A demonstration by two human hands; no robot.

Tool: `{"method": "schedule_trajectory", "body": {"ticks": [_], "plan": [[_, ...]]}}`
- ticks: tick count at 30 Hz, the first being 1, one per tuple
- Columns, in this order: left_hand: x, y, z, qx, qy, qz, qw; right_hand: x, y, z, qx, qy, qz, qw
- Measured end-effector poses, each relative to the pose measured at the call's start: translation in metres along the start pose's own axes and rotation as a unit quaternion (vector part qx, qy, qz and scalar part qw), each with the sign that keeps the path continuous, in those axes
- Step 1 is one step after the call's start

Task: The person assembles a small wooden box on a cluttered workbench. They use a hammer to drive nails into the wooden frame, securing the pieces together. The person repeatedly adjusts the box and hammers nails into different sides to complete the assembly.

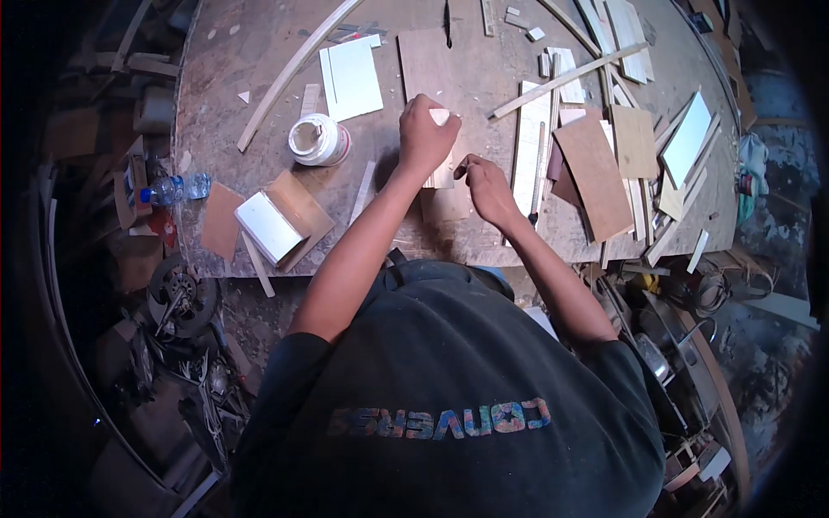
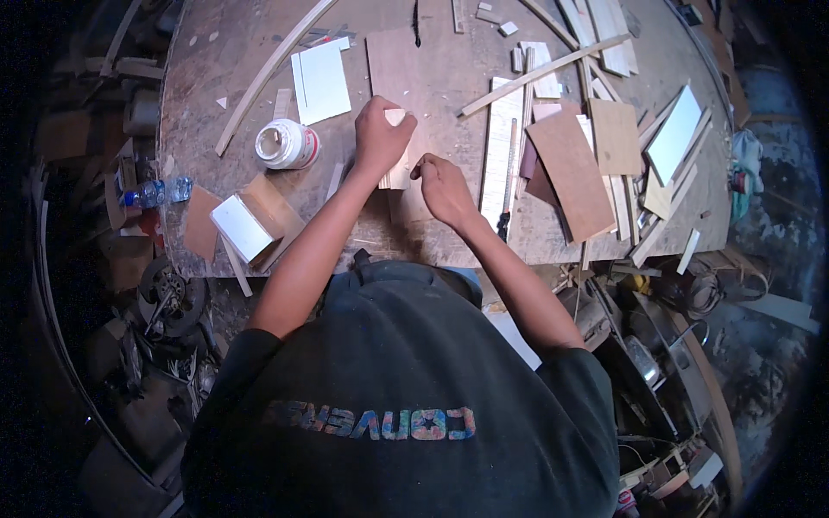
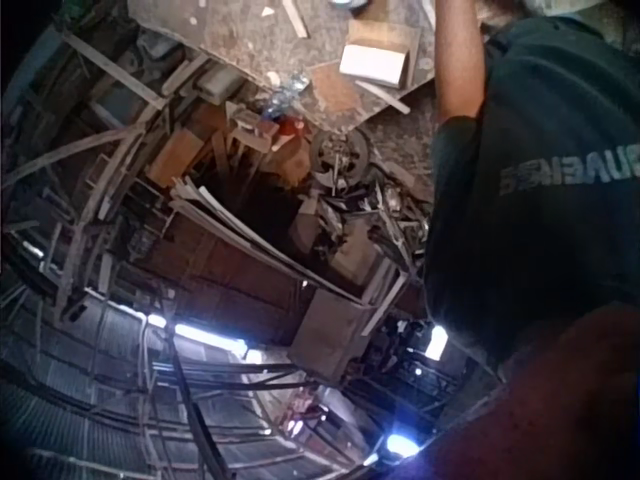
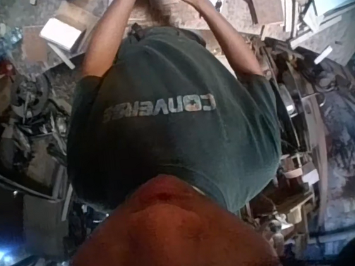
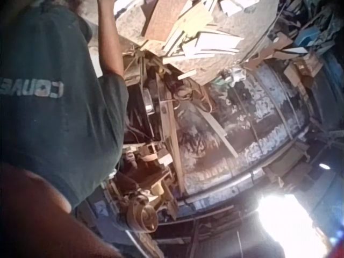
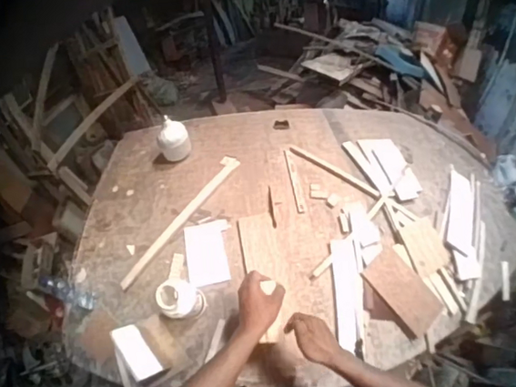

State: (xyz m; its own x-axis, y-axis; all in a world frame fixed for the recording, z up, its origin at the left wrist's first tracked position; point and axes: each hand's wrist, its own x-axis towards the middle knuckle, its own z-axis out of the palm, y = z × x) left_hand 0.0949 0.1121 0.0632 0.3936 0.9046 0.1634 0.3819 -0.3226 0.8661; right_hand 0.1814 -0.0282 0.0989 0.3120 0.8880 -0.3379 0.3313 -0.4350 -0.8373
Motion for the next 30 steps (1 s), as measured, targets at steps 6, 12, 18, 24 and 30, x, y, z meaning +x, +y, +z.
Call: {"method": "schedule_trajectory", "body": {"ticks": [6,12,18,24,30], "plan": [[0.001,0.001,0.000,0.001,-0.003,-0.004,1.000,-0.002,0.011,-0.003,0.154,-0.050,0.022,0.987],[0.001,0.001,0.001,0.002,-0.009,-0.008,1.000,-0.011,0.005,-0.015,-0.042,-0.025,-0.115,0.992],[0.000,0.002,0.000,-0.038,0.017,-0.011,0.999,-0.021,-0.009,-0.015,0.102,-0.022,-0.100,0.989],[-0.010,-0.008,-0.014,-0.099,0.023,-0.025,0.994,-0.036,-0.013,-0.008,0.152,0.009,-0.063,0.986],[-0.029,-0.010,-0.011,-0.060,0.002,-0.038,0.997,-0.044,-0.005,-0.009,0.000,0.002,-0.027,1.000]]}}
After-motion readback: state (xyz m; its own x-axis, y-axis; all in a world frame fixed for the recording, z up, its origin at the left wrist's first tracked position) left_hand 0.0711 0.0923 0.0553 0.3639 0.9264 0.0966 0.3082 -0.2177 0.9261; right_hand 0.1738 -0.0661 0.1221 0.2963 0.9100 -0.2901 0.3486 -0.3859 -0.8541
